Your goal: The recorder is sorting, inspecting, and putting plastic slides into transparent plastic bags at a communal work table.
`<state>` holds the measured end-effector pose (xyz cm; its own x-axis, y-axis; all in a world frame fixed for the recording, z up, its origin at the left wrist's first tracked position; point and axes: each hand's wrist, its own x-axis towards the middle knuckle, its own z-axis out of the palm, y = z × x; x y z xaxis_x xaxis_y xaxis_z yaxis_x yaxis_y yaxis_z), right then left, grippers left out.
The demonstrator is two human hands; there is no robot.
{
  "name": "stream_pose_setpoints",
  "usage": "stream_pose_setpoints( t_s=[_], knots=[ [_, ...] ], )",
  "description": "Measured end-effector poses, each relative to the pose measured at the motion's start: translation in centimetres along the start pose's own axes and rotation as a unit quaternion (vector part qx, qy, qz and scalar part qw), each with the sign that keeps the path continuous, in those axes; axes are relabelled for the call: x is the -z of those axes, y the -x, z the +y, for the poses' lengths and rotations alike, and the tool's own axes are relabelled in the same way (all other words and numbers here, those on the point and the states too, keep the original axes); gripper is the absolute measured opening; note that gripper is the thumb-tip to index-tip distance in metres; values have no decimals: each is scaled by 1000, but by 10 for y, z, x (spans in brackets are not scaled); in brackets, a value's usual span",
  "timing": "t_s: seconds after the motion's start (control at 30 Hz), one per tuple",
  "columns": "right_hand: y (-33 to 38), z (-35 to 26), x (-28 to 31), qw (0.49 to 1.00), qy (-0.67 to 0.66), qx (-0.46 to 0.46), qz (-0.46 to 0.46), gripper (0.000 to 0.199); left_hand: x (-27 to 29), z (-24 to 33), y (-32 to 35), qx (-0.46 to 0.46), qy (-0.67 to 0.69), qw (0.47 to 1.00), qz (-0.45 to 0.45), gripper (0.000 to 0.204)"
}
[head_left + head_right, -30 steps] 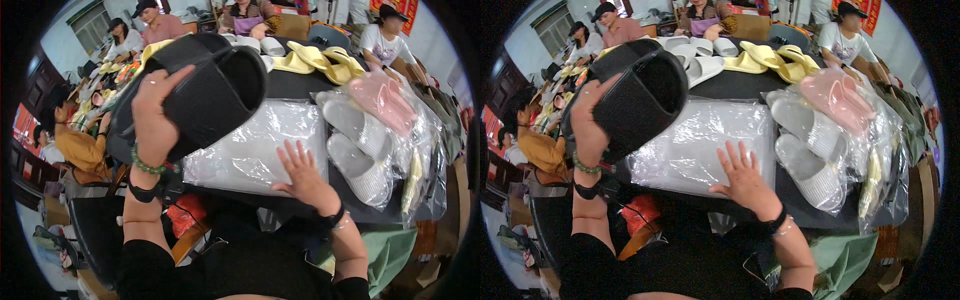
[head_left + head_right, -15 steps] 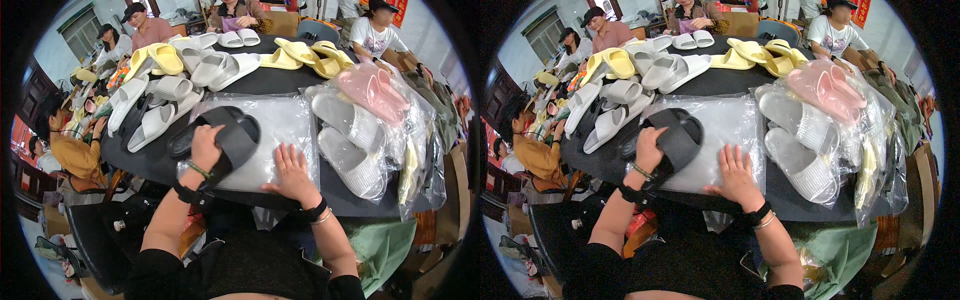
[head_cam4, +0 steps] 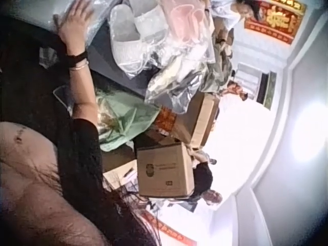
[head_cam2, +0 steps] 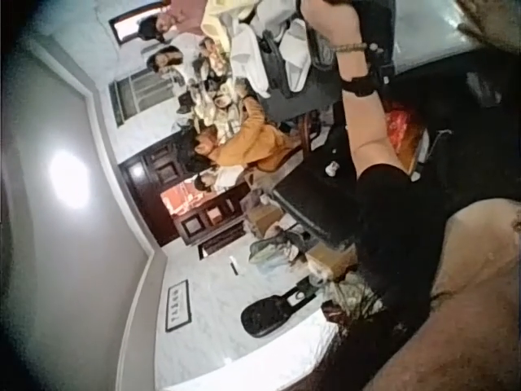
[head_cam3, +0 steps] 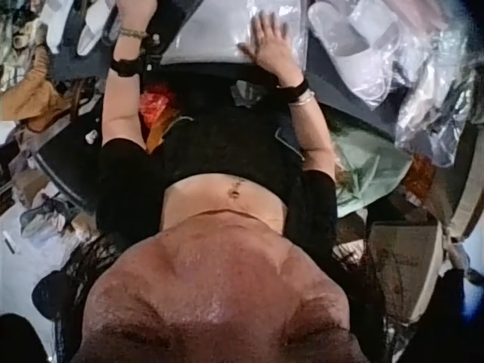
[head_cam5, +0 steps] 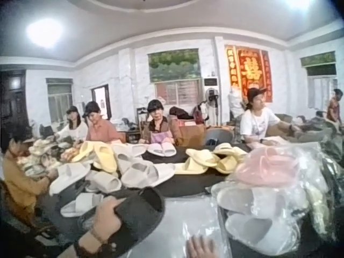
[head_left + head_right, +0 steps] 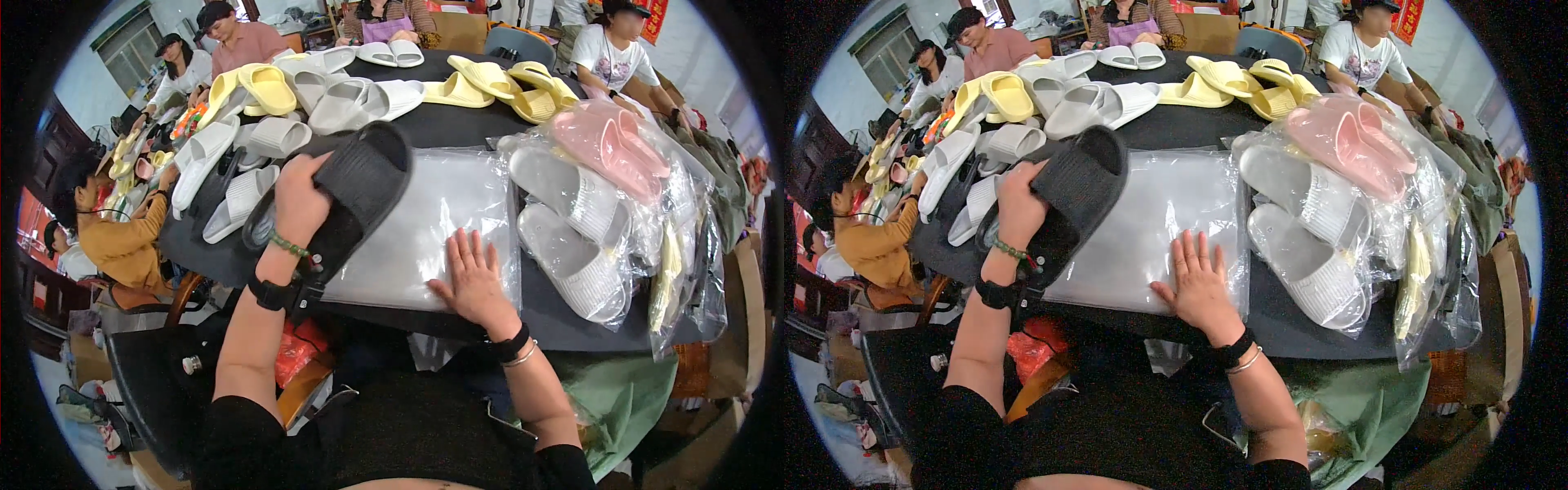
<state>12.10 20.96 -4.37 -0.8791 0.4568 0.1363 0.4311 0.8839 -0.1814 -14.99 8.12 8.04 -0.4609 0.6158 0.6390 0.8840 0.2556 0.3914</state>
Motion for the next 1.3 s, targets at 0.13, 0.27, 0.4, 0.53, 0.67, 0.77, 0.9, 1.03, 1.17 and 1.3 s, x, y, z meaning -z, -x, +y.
stream_pose_setpoints(
  t_s=[0.13,0.27,0.4,0.53,0.67,0.77,0.9,1.03,1.17,1.3],
  knots=[
    [0,0,-3,1000,10,0,16,85,-40,47,-21,-86,27,995,-36,39],
    [0,-6,2,999,25,3,-20,80,-115,45,-6,-91,1,981,-172,36],
    [1,-7,-3,999,15,1,36,78,-161,31,12,-2,-32,965,-260,51],
    [1,-7,0,1000,8,5,29,77,-159,26,17,-17,-9,969,-246,56],
    [1,-8,8,999,21,-13,-23,78,-137,13,21,-64,117,978,-160,58],
    [0,-7,7,1000,12,-21,-19,78,-101,9,25,-65,103,987,-106,56],
    [-1,-6,4,1000,10,-12,11,78,-53,-9,43,-28,57,993,-98,53],
    [1,-5,3,1000,5,-2,20,77,-22,-27,72,-42,9,993,-106,59],
    [0,-9,7,1000,5,-5,30,77,-16,-61,114,36,-150,948,-277,69],
    [0,-9,5,1000,-4,-2,24,77,-13,-75,121,98,-154,924,-335,69]
  ],
)
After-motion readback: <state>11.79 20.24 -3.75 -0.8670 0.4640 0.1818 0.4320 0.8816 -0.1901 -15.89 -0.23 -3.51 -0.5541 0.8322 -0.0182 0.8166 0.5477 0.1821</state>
